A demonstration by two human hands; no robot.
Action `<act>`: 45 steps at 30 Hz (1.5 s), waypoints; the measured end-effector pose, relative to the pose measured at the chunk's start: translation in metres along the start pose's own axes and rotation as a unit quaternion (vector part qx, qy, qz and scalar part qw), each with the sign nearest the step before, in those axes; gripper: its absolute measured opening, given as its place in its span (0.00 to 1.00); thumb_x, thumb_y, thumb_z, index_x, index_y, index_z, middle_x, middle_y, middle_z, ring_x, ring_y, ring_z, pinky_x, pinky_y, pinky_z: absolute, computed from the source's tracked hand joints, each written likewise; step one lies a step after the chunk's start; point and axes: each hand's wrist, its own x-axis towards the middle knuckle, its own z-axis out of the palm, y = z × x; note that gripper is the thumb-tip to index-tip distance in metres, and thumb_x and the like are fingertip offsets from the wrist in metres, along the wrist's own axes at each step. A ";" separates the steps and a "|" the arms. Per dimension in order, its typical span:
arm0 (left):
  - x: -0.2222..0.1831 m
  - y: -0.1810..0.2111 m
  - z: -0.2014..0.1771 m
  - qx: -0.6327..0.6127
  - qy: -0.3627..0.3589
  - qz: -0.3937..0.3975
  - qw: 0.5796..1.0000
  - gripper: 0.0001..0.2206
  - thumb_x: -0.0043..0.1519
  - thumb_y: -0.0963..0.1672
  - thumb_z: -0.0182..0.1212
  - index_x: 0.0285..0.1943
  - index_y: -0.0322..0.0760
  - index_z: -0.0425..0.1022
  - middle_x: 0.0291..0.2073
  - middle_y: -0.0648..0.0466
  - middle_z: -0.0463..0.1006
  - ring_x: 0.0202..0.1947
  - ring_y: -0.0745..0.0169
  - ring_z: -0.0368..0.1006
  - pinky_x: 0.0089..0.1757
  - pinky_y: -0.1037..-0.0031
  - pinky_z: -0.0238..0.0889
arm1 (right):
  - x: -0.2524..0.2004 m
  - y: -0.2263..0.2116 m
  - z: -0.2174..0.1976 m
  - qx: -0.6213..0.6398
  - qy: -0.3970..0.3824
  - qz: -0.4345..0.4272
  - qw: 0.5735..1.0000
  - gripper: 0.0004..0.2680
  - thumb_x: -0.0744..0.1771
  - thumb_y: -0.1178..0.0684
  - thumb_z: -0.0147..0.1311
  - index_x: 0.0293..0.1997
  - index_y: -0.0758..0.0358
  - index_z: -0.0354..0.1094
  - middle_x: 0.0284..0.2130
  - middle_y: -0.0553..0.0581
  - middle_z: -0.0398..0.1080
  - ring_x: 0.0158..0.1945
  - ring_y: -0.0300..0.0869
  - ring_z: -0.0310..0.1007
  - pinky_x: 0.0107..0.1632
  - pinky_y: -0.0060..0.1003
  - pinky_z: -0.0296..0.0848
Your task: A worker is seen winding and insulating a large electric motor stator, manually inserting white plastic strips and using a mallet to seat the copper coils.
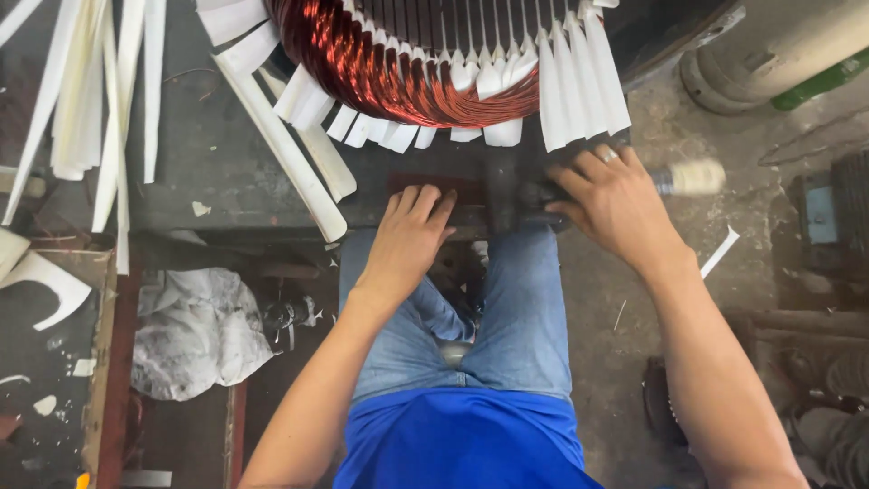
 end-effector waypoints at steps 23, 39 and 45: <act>0.070 0.006 -0.047 -0.808 0.007 -0.331 0.487 0.12 0.76 0.48 0.51 0.49 0.34 0.69 0.29 0.46 0.80 0.20 0.51 0.75 0.26 0.64 0.67 | -0.109 -0.077 -0.012 0.422 0.032 0.187 0.887 0.13 0.64 0.48 0.70 0.50 0.60 0.78 0.39 0.50 0.83 0.38 0.39 0.80 0.45 0.34 0.74; 0.110 -0.011 -0.011 -0.846 0.118 -0.350 0.385 0.17 0.72 0.48 0.61 0.57 0.26 0.78 0.38 0.35 0.86 0.25 0.46 0.84 0.29 0.56 0.82 | -0.060 -0.082 -0.031 0.493 0.086 0.058 0.864 0.13 0.59 0.60 0.75 0.45 0.69 0.82 0.35 0.67 0.83 0.37 0.63 0.86 0.40 0.54 0.80; 0.111 -0.016 -0.010 -0.840 0.096 -0.355 0.398 0.18 0.72 0.48 0.61 0.58 0.27 0.79 0.38 0.35 0.86 0.27 0.46 0.84 0.30 0.55 0.84 | -0.046 -0.080 -0.049 0.479 0.095 0.037 0.872 0.14 0.59 0.59 0.76 0.45 0.68 0.82 0.35 0.67 0.83 0.38 0.63 0.86 0.40 0.53 0.80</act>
